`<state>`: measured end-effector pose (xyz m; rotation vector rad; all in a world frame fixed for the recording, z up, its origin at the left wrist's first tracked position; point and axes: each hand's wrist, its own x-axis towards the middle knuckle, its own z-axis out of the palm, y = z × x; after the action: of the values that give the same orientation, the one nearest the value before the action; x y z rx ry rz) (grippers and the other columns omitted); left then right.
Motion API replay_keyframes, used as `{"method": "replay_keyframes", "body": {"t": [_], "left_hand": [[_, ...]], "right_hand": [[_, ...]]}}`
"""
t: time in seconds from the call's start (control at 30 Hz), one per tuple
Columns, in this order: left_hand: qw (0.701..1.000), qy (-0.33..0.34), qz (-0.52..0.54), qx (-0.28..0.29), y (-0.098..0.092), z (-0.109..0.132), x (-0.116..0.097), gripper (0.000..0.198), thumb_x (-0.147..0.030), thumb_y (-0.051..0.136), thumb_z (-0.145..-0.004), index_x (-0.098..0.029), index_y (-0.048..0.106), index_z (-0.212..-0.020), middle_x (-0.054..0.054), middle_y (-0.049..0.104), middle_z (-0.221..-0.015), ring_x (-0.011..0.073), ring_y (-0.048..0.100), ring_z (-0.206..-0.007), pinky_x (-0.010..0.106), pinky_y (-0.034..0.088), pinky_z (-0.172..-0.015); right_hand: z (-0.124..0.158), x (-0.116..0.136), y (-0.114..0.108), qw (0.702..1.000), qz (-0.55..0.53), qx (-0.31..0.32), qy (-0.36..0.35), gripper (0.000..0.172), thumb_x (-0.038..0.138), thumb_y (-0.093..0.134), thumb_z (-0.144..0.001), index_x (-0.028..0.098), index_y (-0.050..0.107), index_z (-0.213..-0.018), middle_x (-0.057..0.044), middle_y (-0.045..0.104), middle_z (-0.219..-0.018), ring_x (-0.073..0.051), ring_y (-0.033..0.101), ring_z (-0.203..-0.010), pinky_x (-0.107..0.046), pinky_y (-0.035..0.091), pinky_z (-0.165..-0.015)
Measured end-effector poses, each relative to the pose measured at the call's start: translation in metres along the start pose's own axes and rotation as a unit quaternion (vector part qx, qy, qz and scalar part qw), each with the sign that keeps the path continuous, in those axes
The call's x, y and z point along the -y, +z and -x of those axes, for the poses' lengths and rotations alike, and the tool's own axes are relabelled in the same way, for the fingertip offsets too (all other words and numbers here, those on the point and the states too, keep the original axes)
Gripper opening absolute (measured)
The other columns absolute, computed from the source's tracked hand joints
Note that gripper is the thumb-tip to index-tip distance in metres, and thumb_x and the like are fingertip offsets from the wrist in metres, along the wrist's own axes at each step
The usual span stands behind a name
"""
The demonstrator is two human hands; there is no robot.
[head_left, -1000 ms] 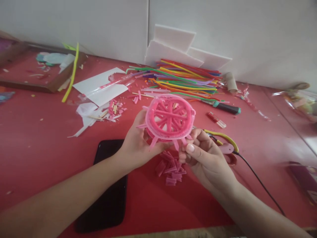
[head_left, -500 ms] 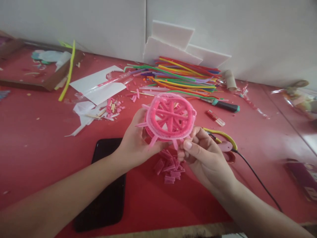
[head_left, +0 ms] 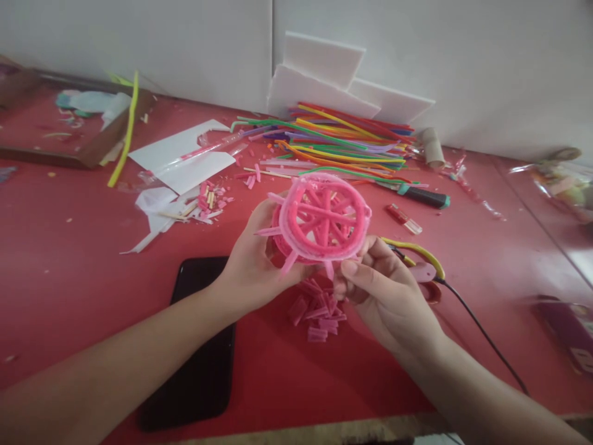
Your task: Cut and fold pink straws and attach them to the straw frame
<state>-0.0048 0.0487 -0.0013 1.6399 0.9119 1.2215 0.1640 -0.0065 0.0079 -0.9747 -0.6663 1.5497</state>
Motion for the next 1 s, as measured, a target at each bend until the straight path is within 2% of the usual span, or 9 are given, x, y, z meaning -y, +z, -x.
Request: {"method": "replay_keyframes", "body": {"t": [0.3, 0.5, 0.7, 1.0], "left_hand": [[1.0, -0.009, 0.011, -0.002, 0.0009, -0.0007, 0.0032, 0.05, -0.02, 0.085, -0.061, -0.023, 0.056, -0.102, 0.01, 0.064, -0.123, 0.0281, 0.064, -0.105, 0.047, 0.055, -0.091], [1.0, -0.015, -0.01, 0.0, -0.0014, 0.0022, 0.005, 0.049, -0.022, 0.086, -0.062, -0.022, 0.059, -0.103, 0.012, 0.065, -0.122, 0.0306, 0.063, -0.109, 0.049, 0.051, -0.096], [0.999, -0.023, -0.025, -0.005, -0.002, 0.0036, 0.0083, 0.056, -0.025, 0.089, -0.058, -0.024, 0.06, -0.107, 0.011, 0.067, -0.117, 0.0324, 0.064, -0.108, 0.05, 0.053, -0.092], [1.0, -0.005, -0.004, 0.0, -0.0009, 0.0016, 0.0055, 0.052, -0.021, 0.087, -0.062, -0.022, 0.058, -0.105, 0.012, 0.062, -0.129, 0.0303, 0.063, -0.112, 0.048, 0.052, -0.097]], "right_hand": [[-0.0003, 0.0007, -0.0003, 0.999, 0.029, -0.005, -0.012, 0.03, 0.021, 0.082, -0.073, 0.022, 0.053, -0.073, 0.008, 0.066, -0.062, -0.009, 0.067, -0.053, -0.018, 0.057, -0.052], [-0.0001, 0.0008, 0.0006, 0.999, 0.033, -0.013, -0.006, 0.03, 0.021, 0.082, -0.072, 0.022, 0.051, -0.073, 0.007, 0.066, -0.062, -0.009, 0.065, -0.053, -0.019, 0.056, -0.052], [0.0001, -0.0005, 0.0008, 0.999, 0.033, -0.012, -0.008, 0.032, 0.02, 0.082, -0.071, 0.022, 0.05, -0.073, 0.008, 0.064, -0.061, -0.009, 0.065, -0.053, -0.019, 0.056, -0.052], [-0.0004, -0.0011, 0.0022, 1.0, 0.016, -0.012, -0.009, 0.029, 0.016, 0.08, -0.072, 0.021, 0.051, -0.073, 0.008, 0.064, -0.062, -0.008, 0.064, -0.053, -0.018, 0.055, -0.051]]}}
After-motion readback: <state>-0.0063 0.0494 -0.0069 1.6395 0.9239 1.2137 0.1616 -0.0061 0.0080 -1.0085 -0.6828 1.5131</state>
